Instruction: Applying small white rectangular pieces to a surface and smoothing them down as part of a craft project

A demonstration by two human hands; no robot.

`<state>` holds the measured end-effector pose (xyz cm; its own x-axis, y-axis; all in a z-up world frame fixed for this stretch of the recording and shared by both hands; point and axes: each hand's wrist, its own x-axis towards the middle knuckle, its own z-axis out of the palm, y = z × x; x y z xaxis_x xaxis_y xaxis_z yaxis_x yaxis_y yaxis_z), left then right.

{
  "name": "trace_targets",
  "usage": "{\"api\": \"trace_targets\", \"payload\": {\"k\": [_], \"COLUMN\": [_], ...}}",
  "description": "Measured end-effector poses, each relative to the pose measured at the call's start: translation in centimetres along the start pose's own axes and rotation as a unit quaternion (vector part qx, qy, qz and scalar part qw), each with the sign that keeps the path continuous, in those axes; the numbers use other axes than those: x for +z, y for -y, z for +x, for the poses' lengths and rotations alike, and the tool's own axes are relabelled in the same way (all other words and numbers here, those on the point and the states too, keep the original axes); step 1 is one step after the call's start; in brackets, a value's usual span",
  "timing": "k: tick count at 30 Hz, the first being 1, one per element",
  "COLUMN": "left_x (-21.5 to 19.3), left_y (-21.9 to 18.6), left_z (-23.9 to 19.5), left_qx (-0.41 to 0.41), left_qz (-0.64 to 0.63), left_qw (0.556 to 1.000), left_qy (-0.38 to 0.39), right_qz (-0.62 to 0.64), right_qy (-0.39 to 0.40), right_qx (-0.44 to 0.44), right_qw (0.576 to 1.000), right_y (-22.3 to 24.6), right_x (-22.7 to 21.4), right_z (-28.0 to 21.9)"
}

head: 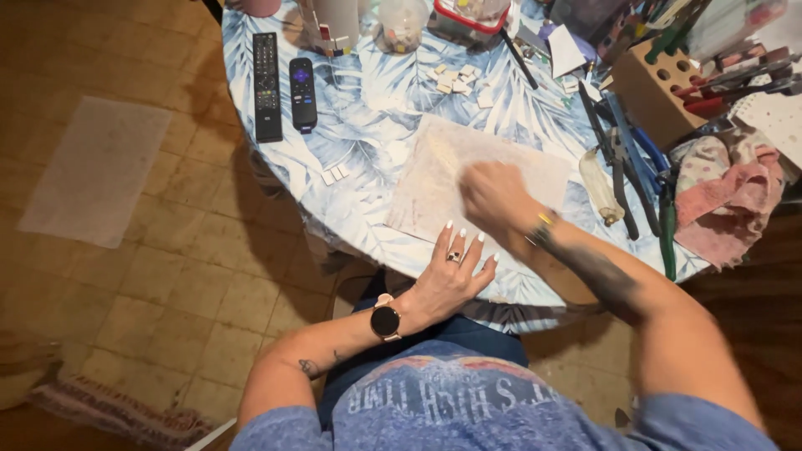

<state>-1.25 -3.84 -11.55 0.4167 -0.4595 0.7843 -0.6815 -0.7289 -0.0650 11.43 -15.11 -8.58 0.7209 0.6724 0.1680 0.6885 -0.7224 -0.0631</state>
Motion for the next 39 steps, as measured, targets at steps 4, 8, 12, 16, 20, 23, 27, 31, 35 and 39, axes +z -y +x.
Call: {"api": "trace_targets", "payload": {"k": [4, 8, 12, 16, 20, 23, 27, 31, 35, 39], "left_x": [0.0, -0.3, -0.7, -0.4, -0.3, -0.3, -0.3, -0.9, -3.0, -3.4], "left_y": [-0.1, 0.1, 0.2, 0.3, 0.1, 0.1, 0.1, -0.3, 0.3, 2.0], "left_z": [0.1, 0.2, 0.7, 0.6, 0.5, 0.9, 0.4, 0.4, 2.1, 2.9], "left_qx": [0.004, -0.005, -0.013, -0.003, -0.006, -0.006, -0.008, -0.014, -0.070, -0.176], "left_qz": [0.003, 0.005, -0.004, 0.008, 0.015, 0.022, 0.018, 0.001, -0.050, -0.216], "left_qw": [1.000, 1.000, 1.000, 0.999, 1.000, 1.000, 1.000, 1.000, 0.974, 0.944], "left_qy": [0.012, 0.007, -0.019, -0.031, -0.024, -0.019, -0.005, -0.001, 0.210, 0.180], "right_qz": [-0.079, -0.049, -0.114, -0.080, -0.032, -0.060, -0.015, -0.085, -0.087, 0.235], "right_qy": [-0.049, 0.001, 0.071, 0.062, -0.018, -0.034, 0.073, 0.173, 0.160, -0.120], "right_qx": [-0.008, -0.011, 0.068, 0.082, 0.011, -0.005, 0.006, 0.094, 0.126, 0.099], "right_qw": [0.996, 0.999, 0.989, 0.991, 0.999, 0.998, 0.997, 0.977, 0.975, 0.959], "right_y": [-0.7, -0.9, 0.4, 1.1, -0.4, -1.0, -0.6, -0.1, -1.4, 1.6], "right_x": [2.3, 0.5, -1.8, -1.5, 2.4, 3.1, -0.1, -2.9, -3.3, -5.5], "right_z": [3.4, -4.4, -12.7, -8.2, 1.4, 4.6, -2.2, -11.2, -12.7, -9.4]}}
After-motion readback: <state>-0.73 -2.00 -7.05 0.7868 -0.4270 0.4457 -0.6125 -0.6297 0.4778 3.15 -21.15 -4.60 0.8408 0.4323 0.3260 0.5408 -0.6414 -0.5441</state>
